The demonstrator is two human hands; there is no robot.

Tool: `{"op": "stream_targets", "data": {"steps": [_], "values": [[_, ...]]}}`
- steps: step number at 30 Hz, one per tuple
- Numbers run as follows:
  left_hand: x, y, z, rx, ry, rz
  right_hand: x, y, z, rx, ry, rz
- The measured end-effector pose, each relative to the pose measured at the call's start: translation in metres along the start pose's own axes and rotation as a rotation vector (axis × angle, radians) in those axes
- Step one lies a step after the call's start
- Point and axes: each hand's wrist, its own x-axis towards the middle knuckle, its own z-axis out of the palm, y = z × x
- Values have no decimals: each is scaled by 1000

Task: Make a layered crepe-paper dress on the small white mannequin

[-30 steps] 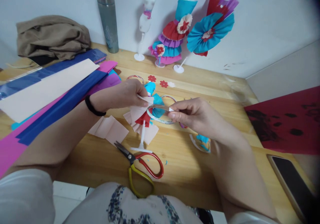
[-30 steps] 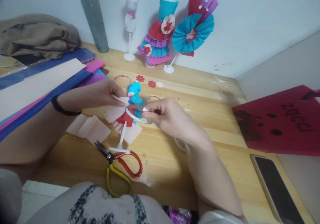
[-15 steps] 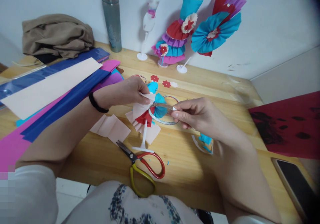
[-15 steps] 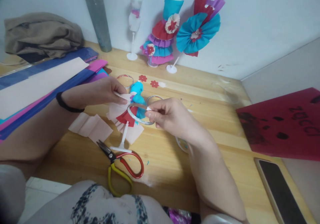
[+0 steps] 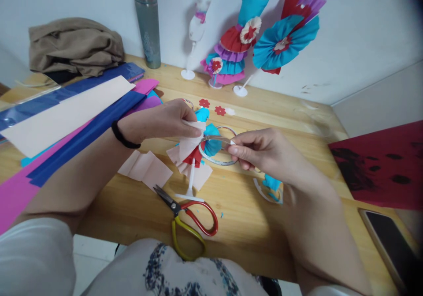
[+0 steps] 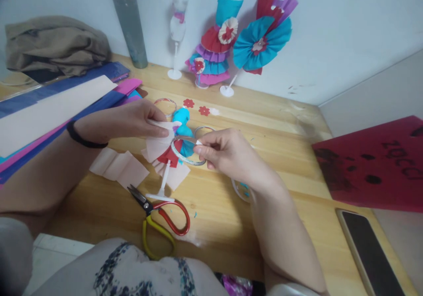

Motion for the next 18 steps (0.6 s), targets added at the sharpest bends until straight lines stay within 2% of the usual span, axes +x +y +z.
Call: {"op": "stream_targets", "data": {"steps": [5,7,10,13,18], "values": [[-3,15,6,184,57,-76,1,2,0,-10,-1,7],[-4,18,12,265,80,-54,2,2,1,-16,-2,10],[-4,13,21,355,134,29,1,1,1,-12,-4,13],[-4,6,26,391,160,49,0,1,1,-6,-1,-3],[-1,6,24,379,111,33,-1,0,2,-27,-3,15]]}}
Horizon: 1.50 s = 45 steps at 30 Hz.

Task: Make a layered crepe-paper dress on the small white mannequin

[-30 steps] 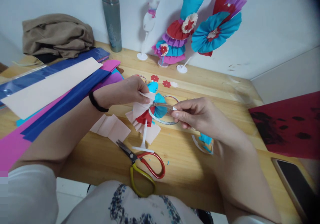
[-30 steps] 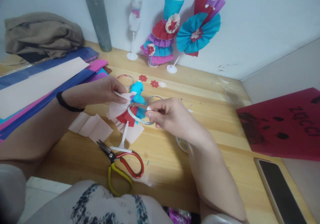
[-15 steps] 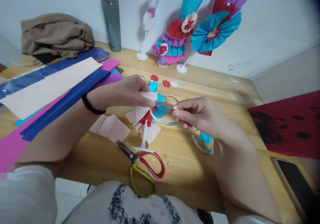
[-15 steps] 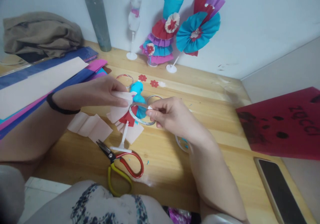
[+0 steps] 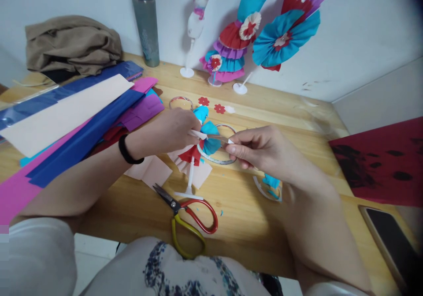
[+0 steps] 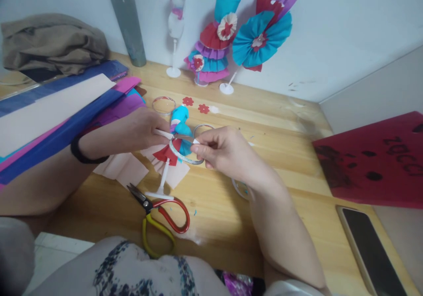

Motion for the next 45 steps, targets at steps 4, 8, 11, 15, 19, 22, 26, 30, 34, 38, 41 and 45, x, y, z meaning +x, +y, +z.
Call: {"op": "stream_targets", "data": {"steps": [4,8,11,15,19,22,26,30,34,38,41,45], "values": [[4,0,-6,-75,-70,-37,3,3,0,9,-12,-34],[8,-7,-8,-138,-110,-57,5,5,0,15,-30,-45],[11,-16,-7,-230,-132,-36,5,6,0,26,-28,-59],[13,-25,-3,-340,-159,-23,6,9,1,-4,-34,-52],[13,-29,-2,-366,-159,-19,7,11,1,-52,-48,-62],[13,-30,-1,-393,-160,-45,7,9,0,-77,-63,-76],[14,-31,0,-412,-156,-42,6,6,-1,-95,-62,-75],[14,-32,0,-435,-164,-46,5,3,-1,-111,-69,-103],[13,-32,0,-508,-179,-49,5,4,-2,-107,-72,-119],[12,-31,-1,-505,-166,-80,6,7,-2,-97,-63,-110],[13,-32,-1,-490,-162,-94,6,7,-2,-99,-53,-90],[15,-33,0,-499,-160,-92,6,8,-2,-84,-53,-76]]}}
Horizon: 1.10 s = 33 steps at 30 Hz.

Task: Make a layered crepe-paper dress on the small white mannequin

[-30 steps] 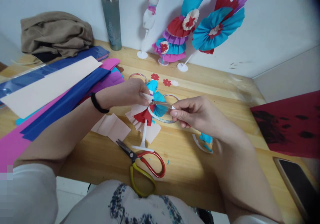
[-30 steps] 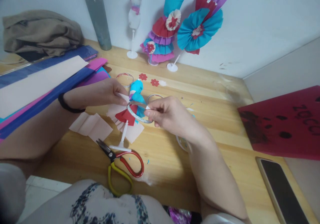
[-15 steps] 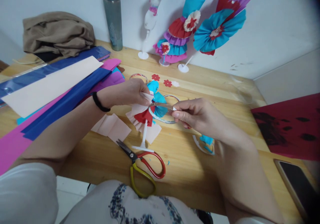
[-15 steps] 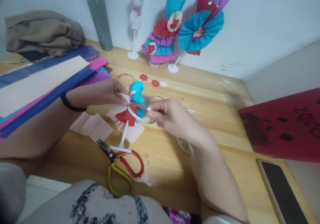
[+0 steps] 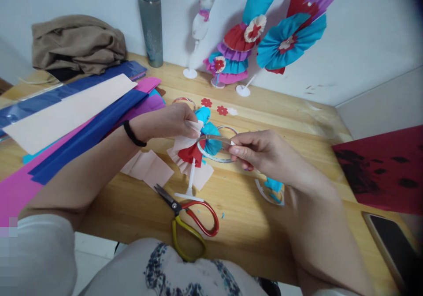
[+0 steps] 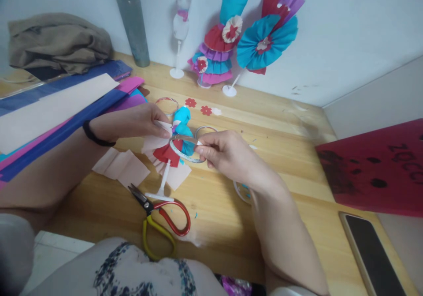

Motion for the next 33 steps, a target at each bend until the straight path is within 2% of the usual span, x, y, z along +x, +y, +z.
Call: {"op": "stream_targets", "data": {"steps": [14,18,23,28,31,33], "values": [[-2,1,0,67,36,46,-1,-3,-4,-5,22,6],[-1,2,0,75,25,10,0,-1,-4,-9,24,-4],[-8,14,-2,82,32,-31,-2,-4,-6,3,13,7],[-16,23,-5,128,20,10,-3,-7,-7,0,23,39],[-16,24,-1,172,8,73,-2,-5,-6,13,29,39],[-15,22,5,268,47,104,-1,-3,-5,29,31,37]]}}
